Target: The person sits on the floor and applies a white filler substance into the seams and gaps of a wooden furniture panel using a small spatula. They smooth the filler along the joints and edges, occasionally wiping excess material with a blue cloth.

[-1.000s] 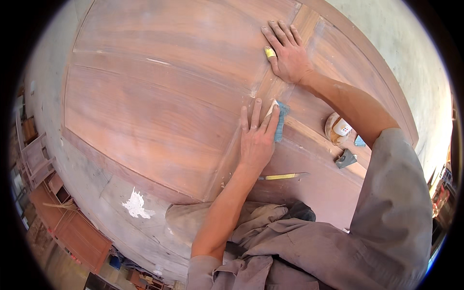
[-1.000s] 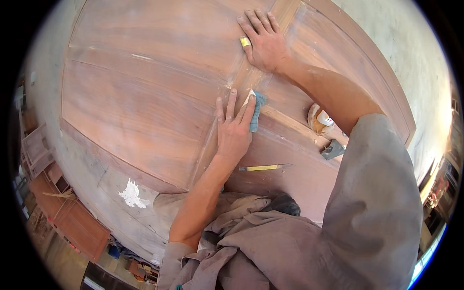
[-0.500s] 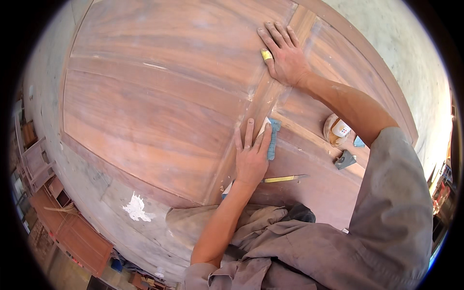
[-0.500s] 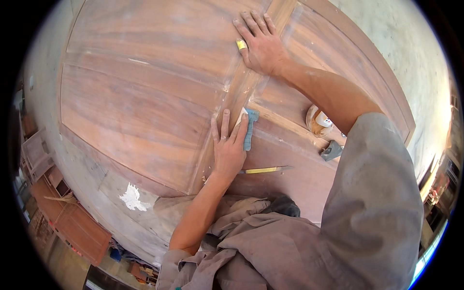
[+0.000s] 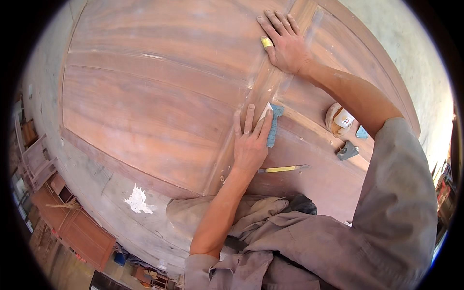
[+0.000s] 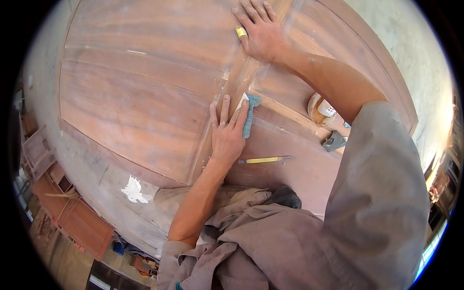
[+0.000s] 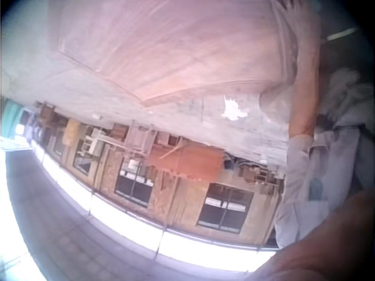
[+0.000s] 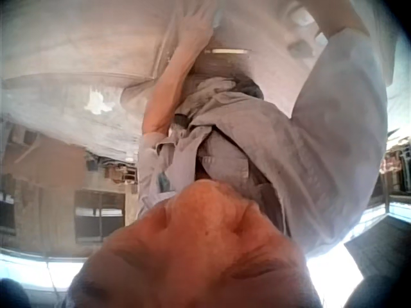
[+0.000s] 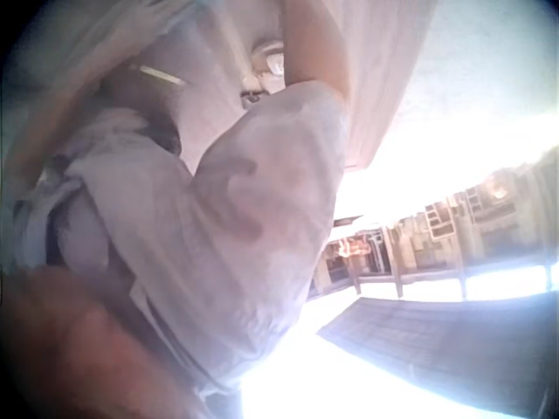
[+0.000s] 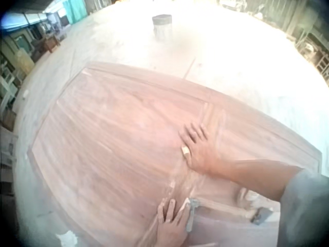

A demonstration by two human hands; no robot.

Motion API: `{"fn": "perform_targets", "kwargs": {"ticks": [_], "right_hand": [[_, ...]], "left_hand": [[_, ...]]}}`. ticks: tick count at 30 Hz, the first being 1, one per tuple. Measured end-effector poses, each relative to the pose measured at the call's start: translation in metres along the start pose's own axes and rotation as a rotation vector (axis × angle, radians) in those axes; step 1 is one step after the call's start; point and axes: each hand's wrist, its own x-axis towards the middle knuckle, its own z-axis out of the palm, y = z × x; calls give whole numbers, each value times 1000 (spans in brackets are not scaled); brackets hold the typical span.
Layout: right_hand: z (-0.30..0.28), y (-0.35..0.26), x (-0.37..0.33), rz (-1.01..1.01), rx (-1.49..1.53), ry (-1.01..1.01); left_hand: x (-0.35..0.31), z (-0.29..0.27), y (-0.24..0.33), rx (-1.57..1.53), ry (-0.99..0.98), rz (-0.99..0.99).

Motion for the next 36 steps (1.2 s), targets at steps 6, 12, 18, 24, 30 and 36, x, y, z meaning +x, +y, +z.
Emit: {"fn": "perform_targets", "kwargs": {"ticks": [6,12,18,24,30,36], "right_hand": [[-3,7,-2,-7,-18,12],[4,-5,-5,8,-14,-37],[-6,4,-9,33,-32,-46],[-3,-109,-40,195,123,2],[-23,-258,-128,-93,516,-85],[-23,-218,-123,-55,374,-90]], "left_hand": [[-16,6,7,43,14,-59],[-48,-13,9,58,-34,-126],[-181,-87,36,63,243,-521],[-280,-106,14,121,647,-739],[-317,-104,-1,194,602,-817],[-395,-105,-70,282,630,-912]]}}
